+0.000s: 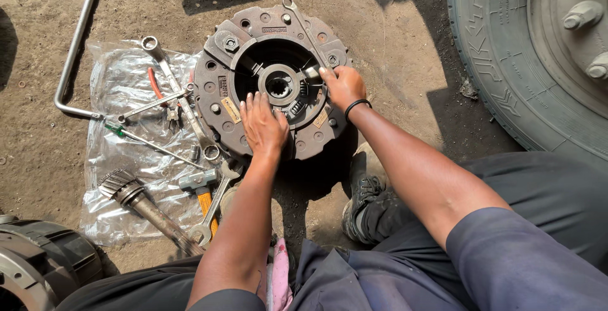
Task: The person sits on the ground and uses a wrench to tighten bolts on a circular mechanical component, likely a brake drum assembly. They also insert a cylindrical metal part into the center of the assembly and continue to adjust the bolts.
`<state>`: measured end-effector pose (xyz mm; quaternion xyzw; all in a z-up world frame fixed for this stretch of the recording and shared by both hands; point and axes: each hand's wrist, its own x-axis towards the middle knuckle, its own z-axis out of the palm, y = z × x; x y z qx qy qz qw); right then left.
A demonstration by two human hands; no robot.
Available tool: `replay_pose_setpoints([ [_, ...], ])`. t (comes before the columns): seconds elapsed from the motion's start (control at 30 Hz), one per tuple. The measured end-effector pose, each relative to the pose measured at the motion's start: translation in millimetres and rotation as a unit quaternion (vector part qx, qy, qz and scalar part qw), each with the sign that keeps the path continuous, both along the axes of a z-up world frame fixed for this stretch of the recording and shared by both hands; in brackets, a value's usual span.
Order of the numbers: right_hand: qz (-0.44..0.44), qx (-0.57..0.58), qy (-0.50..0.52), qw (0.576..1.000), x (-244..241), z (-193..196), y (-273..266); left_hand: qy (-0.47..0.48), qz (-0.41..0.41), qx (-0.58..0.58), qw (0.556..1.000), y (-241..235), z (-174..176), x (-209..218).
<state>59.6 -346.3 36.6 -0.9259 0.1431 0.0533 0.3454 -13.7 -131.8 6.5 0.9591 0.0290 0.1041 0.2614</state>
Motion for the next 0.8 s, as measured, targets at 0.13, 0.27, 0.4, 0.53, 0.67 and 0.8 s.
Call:
replay_pose_setpoints([
  [0.13,0.046,0.043,0.002,0.998,-43,8,26,0.046,0.061,-0.11,0.991,-4,26,2],
  [0.27,0.173,0.023,0.005,0.985,-95,4,76,0.078,0.171,-0.305,0.934,-14,49,5],
  [0.4,0.374,-0.052,-0.006,0.926,-127,21,96,0.152,0.297,-0.467,0.819,23,46,-2],
  [0.53,0.401,-0.058,-0.004,0.914,-128,44,91,0.142,0.349,-0.287,0.881,94,17,-12],
  [0.67,0.343,-0.096,0.013,0.934,-121,50,66,0.247,0.401,-0.204,0.858,162,-24,-44],
  [0.8,0.312,-0.095,-0.036,0.945,-118,37,48,0.286,0.414,-0.166,0.848,194,-44,-61],
])
